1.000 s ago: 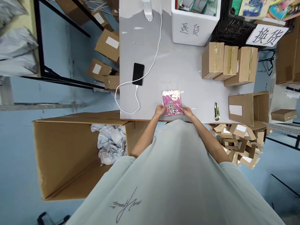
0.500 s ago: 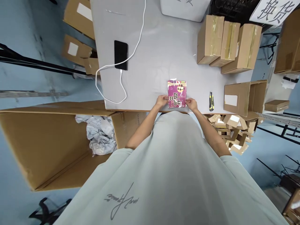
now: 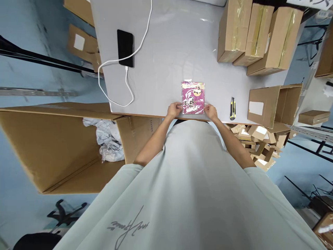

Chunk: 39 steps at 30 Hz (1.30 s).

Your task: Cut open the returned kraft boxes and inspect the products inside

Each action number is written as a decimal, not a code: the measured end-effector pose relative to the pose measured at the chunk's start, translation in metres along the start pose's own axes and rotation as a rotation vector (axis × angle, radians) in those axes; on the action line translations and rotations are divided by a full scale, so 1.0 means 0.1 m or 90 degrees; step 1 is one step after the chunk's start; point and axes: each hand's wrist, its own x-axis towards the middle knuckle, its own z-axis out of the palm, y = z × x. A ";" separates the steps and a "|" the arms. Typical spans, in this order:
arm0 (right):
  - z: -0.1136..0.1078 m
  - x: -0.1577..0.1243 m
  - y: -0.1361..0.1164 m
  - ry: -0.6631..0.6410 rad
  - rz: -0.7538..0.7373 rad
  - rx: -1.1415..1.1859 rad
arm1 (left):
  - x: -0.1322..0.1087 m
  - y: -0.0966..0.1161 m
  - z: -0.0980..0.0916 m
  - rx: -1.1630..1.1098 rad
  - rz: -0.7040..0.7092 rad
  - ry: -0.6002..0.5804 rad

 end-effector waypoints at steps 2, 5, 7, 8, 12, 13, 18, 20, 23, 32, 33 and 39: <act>0.00 0.00 0.01 -0.003 -0.004 -0.002 | -0.05 -0.03 -0.01 0.012 -0.008 0.005; 0.00 0.00 0.04 -0.008 -0.019 -0.005 | -0.09 -0.05 -0.02 0.034 -0.016 0.017; 0.00 0.01 0.06 -0.007 -0.033 -0.008 | -0.09 -0.05 -0.02 0.046 -0.025 0.026; 0.00 0.02 0.07 -0.005 -0.038 -0.010 | -0.08 -0.06 -0.02 0.048 -0.031 0.027; -0.01 0.05 0.07 -0.009 -0.042 -0.029 | -0.04 -0.06 0.00 -0.003 -0.069 0.003; -0.02 0.06 0.06 -0.012 -0.039 -0.037 | -0.03 -0.06 0.00 -0.027 -0.078 -0.007; -0.03 0.07 0.04 -0.027 -0.029 -0.050 | -0.02 -0.10 -0.04 -0.064 -0.084 -0.037; -0.04 0.08 0.04 -0.036 -0.029 -0.054 | -0.03 -0.12 -0.06 -0.044 -0.081 -0.044; -0.05 0.10 0.05 -0.044 -0.030 -0.060 | -0.05 -0.16 -0.08 -0.033 -0.082 -0.054; 0.03 0.10 0.11 -0.014 -0.028 -0.043 | -0.09 -0.18 -0.05 -0.023 0.000 -0.024; 0.03 0.10 0.11 -0.010 -0.028 -0.039 | -0.08 -0.18 -0.05 -0.018 0.005 -0.031; 0.04 0.08 0.09 -0.006 -0.020 -0.050 | -0.06 -0.20 -0.11 0.022 0.001 -0.080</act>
